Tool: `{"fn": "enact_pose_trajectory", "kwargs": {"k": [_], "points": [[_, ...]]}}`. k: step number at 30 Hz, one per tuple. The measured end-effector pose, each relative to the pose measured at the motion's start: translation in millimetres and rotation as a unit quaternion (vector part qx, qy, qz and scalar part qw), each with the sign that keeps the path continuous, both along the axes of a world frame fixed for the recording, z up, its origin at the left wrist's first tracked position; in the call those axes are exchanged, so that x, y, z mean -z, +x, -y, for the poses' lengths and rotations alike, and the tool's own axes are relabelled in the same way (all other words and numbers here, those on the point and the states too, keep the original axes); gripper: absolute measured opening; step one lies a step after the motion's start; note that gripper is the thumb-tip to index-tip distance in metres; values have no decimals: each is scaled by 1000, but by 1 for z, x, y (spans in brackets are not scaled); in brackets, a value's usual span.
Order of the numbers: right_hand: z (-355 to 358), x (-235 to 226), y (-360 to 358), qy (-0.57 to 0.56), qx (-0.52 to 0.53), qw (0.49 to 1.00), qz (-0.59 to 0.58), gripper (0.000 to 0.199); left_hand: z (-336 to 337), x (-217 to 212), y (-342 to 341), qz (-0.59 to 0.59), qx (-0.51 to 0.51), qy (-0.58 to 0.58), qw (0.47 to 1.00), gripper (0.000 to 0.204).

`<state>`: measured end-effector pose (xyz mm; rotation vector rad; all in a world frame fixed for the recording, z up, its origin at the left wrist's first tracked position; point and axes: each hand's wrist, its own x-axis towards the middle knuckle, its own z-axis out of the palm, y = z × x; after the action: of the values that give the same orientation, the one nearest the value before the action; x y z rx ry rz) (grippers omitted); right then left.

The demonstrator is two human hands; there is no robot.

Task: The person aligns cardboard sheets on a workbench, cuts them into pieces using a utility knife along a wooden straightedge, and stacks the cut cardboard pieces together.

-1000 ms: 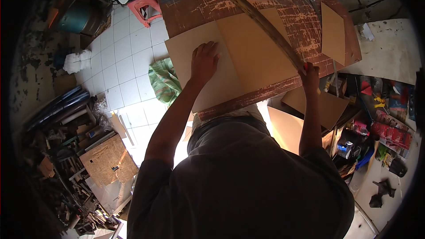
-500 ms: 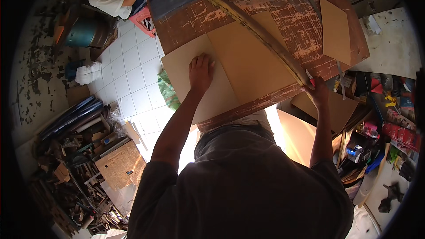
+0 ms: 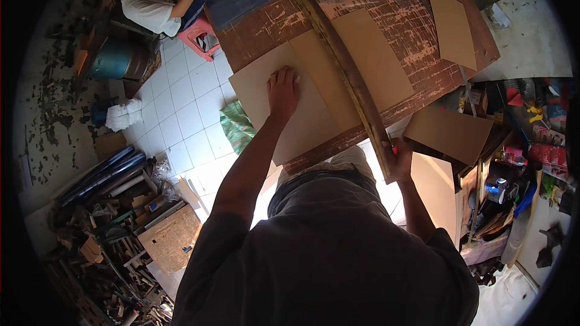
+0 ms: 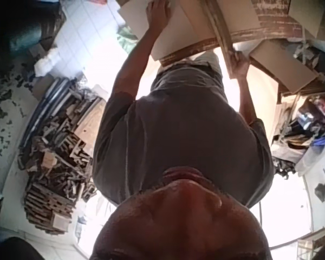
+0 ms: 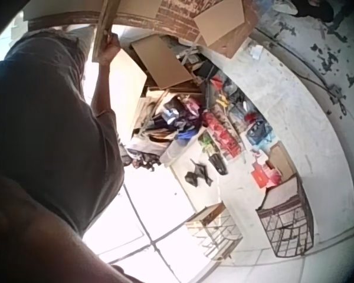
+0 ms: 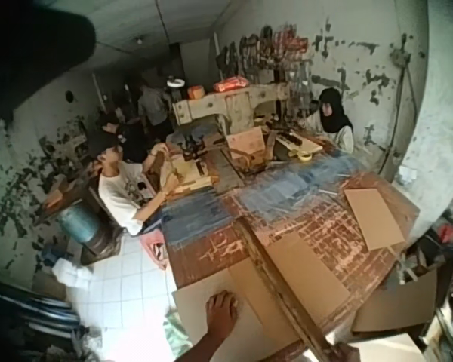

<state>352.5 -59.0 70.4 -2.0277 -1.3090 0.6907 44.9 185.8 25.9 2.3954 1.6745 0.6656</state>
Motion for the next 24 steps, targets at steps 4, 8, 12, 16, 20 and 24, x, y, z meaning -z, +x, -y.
{"fn": "enact_pose_trajectory", "kwargs": {"k": [4,8,12,16,20,24], "points": [[27,21,-37,-33,16,999,-31,34,1,-3,1,28,4,2,1000,30],[39,43,-55,-35,-1,999,-29,39,1,-6,2,101,-9,-12,995,33],[34,47,-71,-21,-31,999,-18,41,0,-6,-1,136,-11,-34,990,38],[31,47,-83,-15,-39,999,-26,35,5,-7,2,65,-7,-33,997,46],[32,46,-91,-10,-34,999,-28,36,9,-7,4,-45,10,-5,999,43],[36,52,-89,1,-39,999,-26,32,9,-9,6,-78,40,30,996,38]]}}
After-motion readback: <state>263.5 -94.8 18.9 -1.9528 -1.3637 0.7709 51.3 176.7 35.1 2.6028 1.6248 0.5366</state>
